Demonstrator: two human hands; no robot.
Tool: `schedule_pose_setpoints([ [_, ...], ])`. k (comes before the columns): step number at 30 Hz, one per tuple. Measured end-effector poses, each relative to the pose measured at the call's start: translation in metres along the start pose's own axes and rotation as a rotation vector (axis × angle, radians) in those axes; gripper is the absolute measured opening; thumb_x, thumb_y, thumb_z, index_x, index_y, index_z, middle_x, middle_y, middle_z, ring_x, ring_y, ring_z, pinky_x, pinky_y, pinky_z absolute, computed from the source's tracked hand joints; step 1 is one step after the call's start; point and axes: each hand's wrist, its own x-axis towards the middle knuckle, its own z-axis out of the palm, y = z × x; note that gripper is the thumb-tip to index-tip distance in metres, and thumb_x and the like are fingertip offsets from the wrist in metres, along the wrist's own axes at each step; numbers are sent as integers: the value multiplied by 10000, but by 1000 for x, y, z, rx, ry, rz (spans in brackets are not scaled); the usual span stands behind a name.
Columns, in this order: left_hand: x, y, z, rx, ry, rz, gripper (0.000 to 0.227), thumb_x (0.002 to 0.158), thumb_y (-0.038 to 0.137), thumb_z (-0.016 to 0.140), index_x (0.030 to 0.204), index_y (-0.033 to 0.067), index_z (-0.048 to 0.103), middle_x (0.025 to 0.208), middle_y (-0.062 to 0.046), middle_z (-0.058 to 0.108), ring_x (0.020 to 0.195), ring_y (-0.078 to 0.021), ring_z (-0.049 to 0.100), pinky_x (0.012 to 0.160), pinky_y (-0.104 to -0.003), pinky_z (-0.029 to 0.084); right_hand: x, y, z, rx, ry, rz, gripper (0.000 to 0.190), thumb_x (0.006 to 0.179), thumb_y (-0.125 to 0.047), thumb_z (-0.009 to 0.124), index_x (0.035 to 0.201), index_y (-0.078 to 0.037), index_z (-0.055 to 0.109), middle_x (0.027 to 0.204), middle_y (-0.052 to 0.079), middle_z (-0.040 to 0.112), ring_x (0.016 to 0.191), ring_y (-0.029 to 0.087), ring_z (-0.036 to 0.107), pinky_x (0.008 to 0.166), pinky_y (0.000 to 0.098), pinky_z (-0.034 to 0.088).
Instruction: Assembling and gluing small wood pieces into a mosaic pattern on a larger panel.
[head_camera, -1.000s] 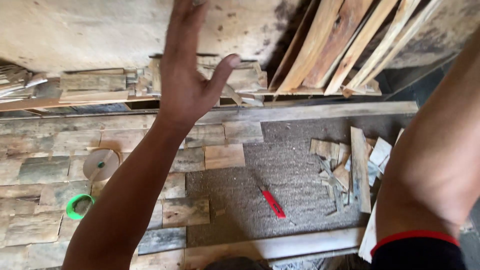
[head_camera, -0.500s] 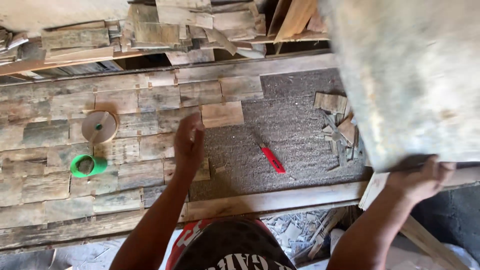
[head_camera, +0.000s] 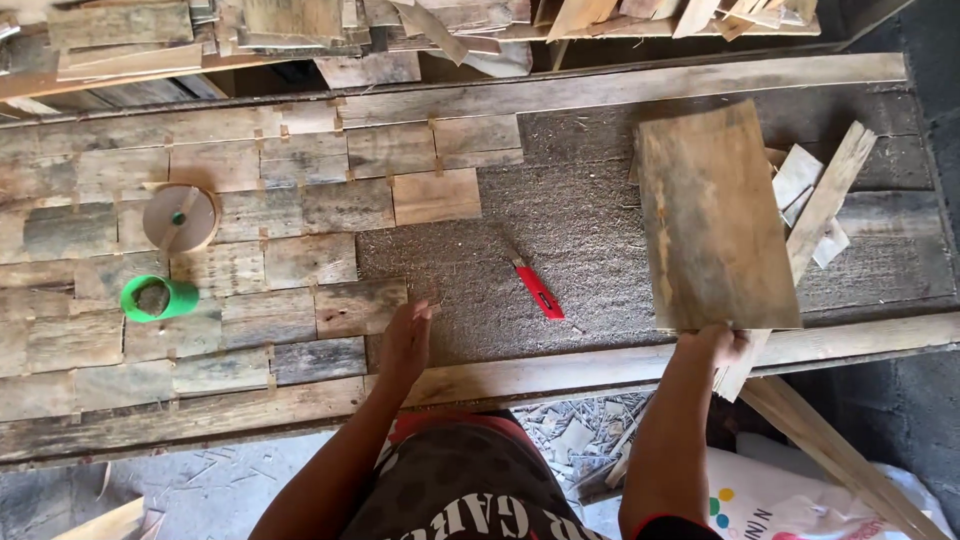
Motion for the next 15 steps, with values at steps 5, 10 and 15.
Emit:
schedule_pose_setpoints([
  [5,-17,-1,-13,25,25,-54,358,1067,312,528,1257,29,635,1106,-186,711,1000,-306,694,843,-397,556,5,14,-1,-53,95,62,290,974,-110,633,1237,-228,599,1364,44,612,1199,296,652,947,543,594],
  [10,-22,-15,-14,31,49,-72,364,1063,317,532,1273,34,621,1134,-162,713,1005,-272,697,848,-380,553,26,30,-11,-238,139,20,234,955,-109,672,1175,-187,653,1245,72,672,1054,257,702,827,450,648],
  [15,-25,-17,-11,52,77,-1,345,1060,324,553,1246,44,633,1109,-153,720,972,-257,706,830,-366,557,34,36,-26,-326,80,-298,201,892,-29,735,1078,-102,717,1071,82,772,916,219,751,738,355,682],
])
